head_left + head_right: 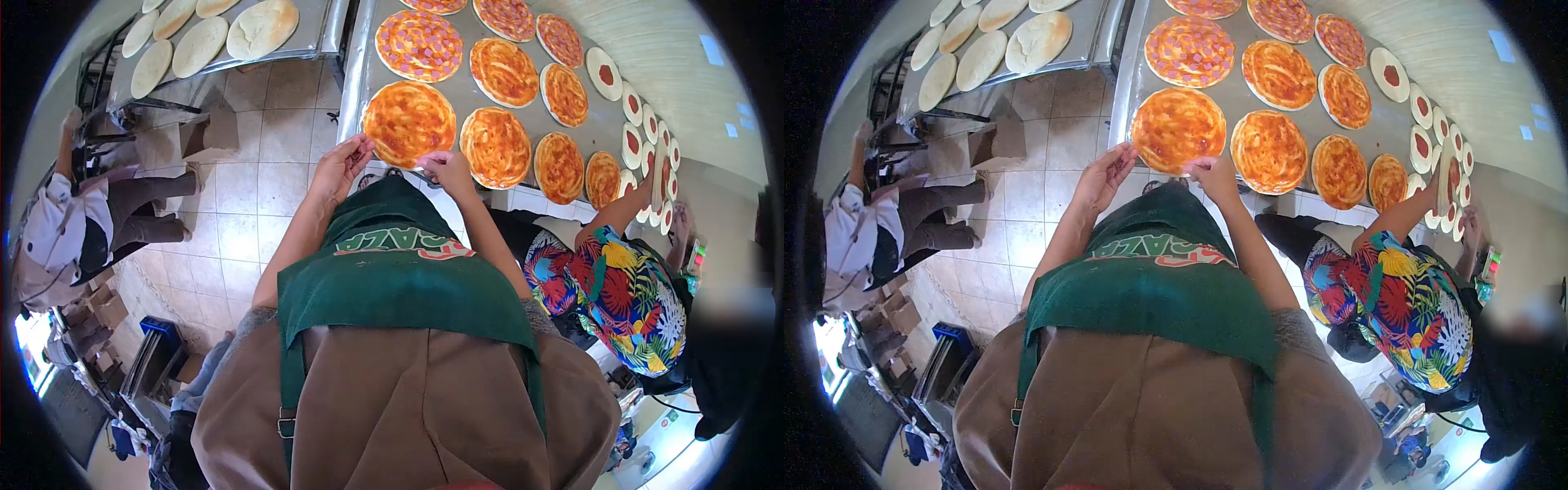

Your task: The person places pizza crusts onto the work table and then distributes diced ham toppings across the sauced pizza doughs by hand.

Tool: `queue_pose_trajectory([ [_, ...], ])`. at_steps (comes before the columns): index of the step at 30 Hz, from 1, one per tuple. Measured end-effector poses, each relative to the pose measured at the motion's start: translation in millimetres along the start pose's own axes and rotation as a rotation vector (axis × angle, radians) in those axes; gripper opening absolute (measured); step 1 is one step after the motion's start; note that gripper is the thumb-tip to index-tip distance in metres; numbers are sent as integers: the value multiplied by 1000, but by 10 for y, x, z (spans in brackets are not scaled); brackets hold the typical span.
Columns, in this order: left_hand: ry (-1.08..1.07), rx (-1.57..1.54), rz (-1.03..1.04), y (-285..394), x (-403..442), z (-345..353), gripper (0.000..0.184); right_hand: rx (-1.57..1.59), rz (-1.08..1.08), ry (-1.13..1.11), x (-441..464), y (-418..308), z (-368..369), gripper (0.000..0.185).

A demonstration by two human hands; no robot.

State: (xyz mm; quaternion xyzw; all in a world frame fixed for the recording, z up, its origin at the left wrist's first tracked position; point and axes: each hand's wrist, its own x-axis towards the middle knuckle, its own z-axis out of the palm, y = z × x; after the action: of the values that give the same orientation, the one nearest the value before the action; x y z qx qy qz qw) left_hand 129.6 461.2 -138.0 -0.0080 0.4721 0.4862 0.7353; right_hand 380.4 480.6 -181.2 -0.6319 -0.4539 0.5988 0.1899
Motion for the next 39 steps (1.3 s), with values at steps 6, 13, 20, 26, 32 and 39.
queue_pose_trajectory([
  [6, 0, 20, -6, -12, 2, -32, 31, -214, -215, 97, 96, 61, 144, 15],
  [13, -12, 32, -2, -43, 54, -14, 32, -460, -313, 246, 88, -12, 191, 21],
  [20, 9, 29, -30, -68, 79, 54, 31, 694, -87, -107, 929, -415, -820, 7],
  [26, 9, 83, -51, -48, -125, 273, 26, 481, -592, 475, 3690, -1200, -1524, 10],
  [32, -3, 131, -117, -350, -72, 95, 28, 23, -527, -922, 1819, -2118, 1801, 22],
  [39, -76, 143, -149, -393, -102, -86, 29, 292, -275, -668, 651, -1306, 1014, 22],
])
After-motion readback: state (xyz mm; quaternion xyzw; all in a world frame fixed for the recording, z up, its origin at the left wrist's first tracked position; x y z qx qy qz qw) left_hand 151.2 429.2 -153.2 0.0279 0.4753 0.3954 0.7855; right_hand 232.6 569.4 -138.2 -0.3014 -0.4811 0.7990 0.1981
